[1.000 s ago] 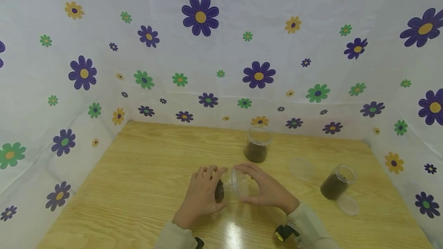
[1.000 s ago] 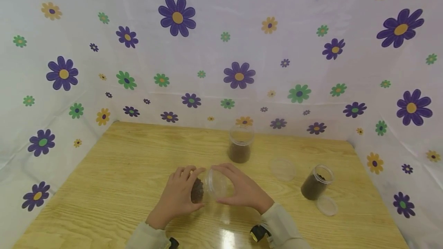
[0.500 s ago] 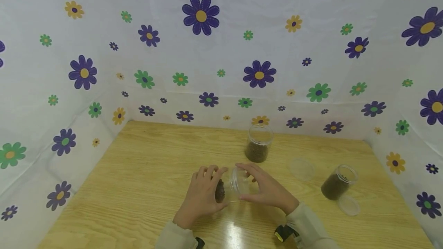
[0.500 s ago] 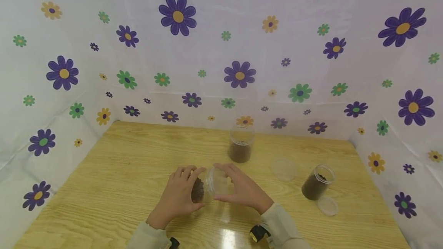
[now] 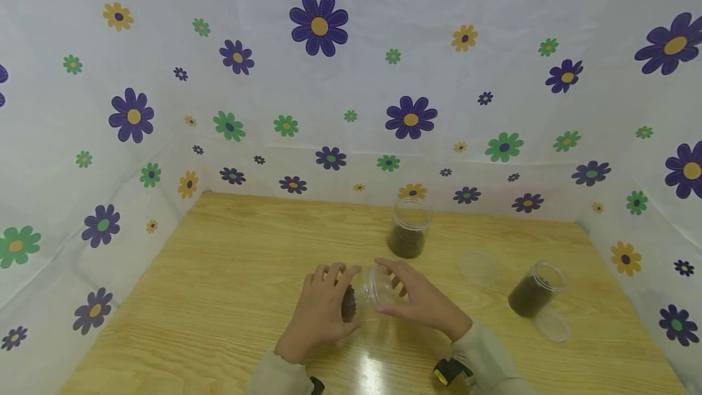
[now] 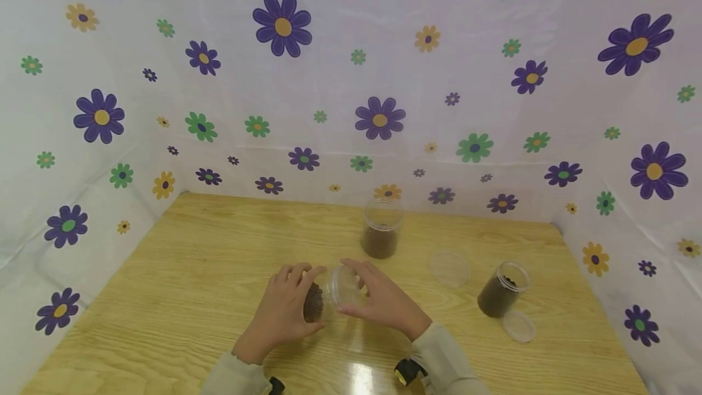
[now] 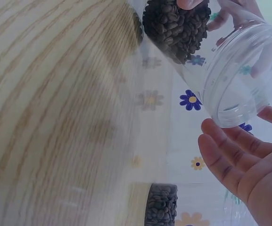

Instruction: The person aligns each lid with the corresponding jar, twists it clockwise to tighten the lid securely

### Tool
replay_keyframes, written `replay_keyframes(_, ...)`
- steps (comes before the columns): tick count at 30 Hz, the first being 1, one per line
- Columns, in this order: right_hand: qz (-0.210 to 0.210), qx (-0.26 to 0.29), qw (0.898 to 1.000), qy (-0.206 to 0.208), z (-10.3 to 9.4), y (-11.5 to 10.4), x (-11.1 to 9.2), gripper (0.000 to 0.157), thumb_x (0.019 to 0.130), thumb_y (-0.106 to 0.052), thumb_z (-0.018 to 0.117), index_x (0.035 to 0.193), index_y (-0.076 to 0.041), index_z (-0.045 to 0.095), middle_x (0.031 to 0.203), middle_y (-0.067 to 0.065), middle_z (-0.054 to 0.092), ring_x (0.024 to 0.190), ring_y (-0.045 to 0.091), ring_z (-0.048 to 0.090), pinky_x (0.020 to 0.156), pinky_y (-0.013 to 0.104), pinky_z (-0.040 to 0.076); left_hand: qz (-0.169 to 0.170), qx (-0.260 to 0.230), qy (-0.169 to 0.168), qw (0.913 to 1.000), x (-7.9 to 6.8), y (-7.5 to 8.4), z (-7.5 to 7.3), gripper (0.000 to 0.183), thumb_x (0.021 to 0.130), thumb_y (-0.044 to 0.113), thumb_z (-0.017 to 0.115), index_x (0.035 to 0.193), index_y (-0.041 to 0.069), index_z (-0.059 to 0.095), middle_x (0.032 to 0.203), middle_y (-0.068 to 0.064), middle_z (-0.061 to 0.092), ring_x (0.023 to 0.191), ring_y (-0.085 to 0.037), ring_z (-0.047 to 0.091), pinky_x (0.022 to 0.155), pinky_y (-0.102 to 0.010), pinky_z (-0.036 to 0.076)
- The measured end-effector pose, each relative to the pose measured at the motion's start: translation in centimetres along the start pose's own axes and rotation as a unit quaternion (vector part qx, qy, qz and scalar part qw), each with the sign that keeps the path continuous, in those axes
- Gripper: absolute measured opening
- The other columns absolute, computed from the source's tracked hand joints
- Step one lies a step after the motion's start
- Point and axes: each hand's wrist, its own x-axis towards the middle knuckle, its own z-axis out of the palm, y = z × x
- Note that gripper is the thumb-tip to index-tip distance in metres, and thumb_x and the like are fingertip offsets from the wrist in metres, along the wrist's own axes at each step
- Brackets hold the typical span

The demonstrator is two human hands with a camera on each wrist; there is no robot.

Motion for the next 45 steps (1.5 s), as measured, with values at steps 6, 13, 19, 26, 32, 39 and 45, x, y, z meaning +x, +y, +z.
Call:
replay_keyframes(6,0.016,0.015,1.000,-0.006,-0.3,-0.2,-0.2,0.086,0.078,-0.042,0.073,0.148,-0.024,0.026,0.144,0.008,0.040,0.116,0.024,0.050,0.090,0.048,0.048,0.001,0.000,-0.002,1.0000,0.0,0.0,0.0,0.098,0.051,0.058,0.084,0.133,0.022,0.042,0.116,-0.003,0.049,0.101,-0.025,0.048,0.078,-0.043,0.046)
replay_keyframes(13,-0.073,-0.020,0.997,-0.018,-0.8,0.0,-0.3,0.099,0.068,-0.022,0.084,0.148,-0.025,0.026,0.154,0.010,0.024,0.141,0.032,0.025,0.103,0.055,0.037,0.000,-0.002,-0.008,1.0000,0.1,-0.1,-0.1,0.097,0.052,0.058,0.084,0.132,0.021,0.042,0.116,-0.004,0.049,0.102,-0.025,0.049,0.080,-0.044,0.047)
replay_keyframes(19,-0.110,-0.042,0.993,-0.023,-1.1,0.1,0.0,0.090,0.071,-0.019,0.082,0.145,-0.023,0.032,0.149,0.005,0.033,0.138,0.026,0.032,0.105,0.047,0.039,-0.002,-0.002,-0.012,0.9999,0.2,0.0,-0.4,0.096,0.053,0.059,0.083,0.132,0.022,0.042,0.116,-0.003,0.049,0.102,-0.025,0.049,0.079,-0.044,0.047)
replay_keyframes(26,-0.095,-0.022,0.995,-0.021,-1.1,-0.1,0.0,0.089,0.073,-0.023,0.081,0.146,-0.019,0.031,0.142,0.003,0.041,0.123,0.025,0.047,0.097,0.047,0.045,-0.001,0.001,-0.010,0.9999,0.3,0.0,-0.5,0.097,0.052,0.058,0.083,0.132,0.022,0.042,0.116,-0.004,0.049,0.100,-0.025,0.049,0.077,-0.042,0.046)
replay_keyframes(32,-0.066,-0.011,0.998,-0.021,-1.2,-0.2,-0.1,0.088,0.076,-0.027,0.078,0.147,-0.023,0.027,0.137,0.007,0.046,0.114,0.026,0.052,0.088,0.047,0.048,-0.004,0.010,-0.013,0.9999,0.4,0.0,-0.6,0.098,0.051,0.060,0.083,0.132,0.023,0.042,0.117,-0.003,0.049,0.101,-0.025,0.049,0.076,-0.042,0.047)
replay_keyframes(39,-0.046,0.000,0.999,-0.023,-1.3,-0.3,0.0,0.084,0.079,-0.038,0.074,0.147,-0.024,0.028,0.137,0.010,0.047,0.112,0.025,0.053,0.087,0.048,0.049,-0.007,0.006,-0.018,0.9998,0.6,0.1,-0.9,0.098,0.052,0.059,0.083,0.133,0.022,0.042,0.117,-0.004,0.049,0.101,-0.025,0.049,0.077,-0.043,0.047)
replay_keyframes(45,-0.007,0.004,1.000,-0.024,-1.3,-0.8,0.1,0.081,0.079,-0.038,0.073,0.146,-0.020,0.031,0.133,0.009,0.050,0.102,0.018,0.056,0.083,0.041,0.051,-0.011,0.002,-0.028,0.9996,0.6,0.1,-0.9,0.097,0.053,0.060,0.082,0.133,0.024,0.041,0.118,-0.003,0.049,0.102,-0.025,0.049,0.078,-0.044,0.047)
